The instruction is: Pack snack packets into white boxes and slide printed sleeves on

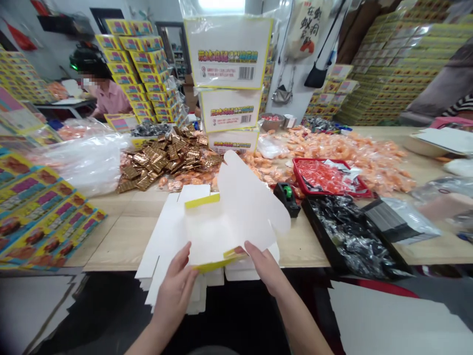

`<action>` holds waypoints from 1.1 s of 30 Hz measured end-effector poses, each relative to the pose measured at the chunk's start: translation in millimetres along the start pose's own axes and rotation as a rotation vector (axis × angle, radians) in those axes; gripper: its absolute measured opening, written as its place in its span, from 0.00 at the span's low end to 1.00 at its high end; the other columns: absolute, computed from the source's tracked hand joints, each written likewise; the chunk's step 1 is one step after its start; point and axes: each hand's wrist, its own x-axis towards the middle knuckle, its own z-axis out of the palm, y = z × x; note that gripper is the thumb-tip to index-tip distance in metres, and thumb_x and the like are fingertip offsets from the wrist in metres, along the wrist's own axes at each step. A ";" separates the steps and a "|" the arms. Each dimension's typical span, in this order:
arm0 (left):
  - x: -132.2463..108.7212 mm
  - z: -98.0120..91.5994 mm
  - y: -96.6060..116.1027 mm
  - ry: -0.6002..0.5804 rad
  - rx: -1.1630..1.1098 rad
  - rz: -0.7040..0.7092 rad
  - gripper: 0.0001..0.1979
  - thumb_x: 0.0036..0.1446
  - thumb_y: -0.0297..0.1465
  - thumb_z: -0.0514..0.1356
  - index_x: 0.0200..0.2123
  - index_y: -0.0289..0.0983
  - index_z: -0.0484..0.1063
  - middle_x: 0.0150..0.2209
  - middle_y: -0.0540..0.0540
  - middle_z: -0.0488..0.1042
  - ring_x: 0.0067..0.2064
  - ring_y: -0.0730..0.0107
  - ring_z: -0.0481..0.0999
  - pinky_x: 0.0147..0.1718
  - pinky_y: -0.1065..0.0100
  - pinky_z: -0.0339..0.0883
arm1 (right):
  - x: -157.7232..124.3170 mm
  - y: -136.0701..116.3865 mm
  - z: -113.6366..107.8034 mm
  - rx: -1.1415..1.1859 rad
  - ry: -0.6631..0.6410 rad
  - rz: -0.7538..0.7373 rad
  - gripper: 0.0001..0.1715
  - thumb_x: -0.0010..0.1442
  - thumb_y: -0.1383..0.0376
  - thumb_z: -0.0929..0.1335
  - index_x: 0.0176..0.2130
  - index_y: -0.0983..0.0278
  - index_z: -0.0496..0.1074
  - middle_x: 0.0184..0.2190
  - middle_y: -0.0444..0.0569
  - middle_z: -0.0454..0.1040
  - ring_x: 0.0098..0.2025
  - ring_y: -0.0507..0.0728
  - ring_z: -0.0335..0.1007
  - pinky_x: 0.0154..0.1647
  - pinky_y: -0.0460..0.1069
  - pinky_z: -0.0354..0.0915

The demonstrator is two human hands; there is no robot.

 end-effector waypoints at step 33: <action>156.8 -38.7 7.1 -0.926 0.348 0.234 0.04 0.46 0.36 0.67 0.25 0.44 0.78 0.26 0.51 0.78 0.31 0.64 0.77 0.51 0.59 0.66 | 21.9 -23.2 79.5 -1.552 -0.483 -0.445 0.10 0.59 0.71 0.64 0.36 0.64 0.75 0.33 0.52 0.77 0.39 0.62 0.74 0.48 0.58 0.60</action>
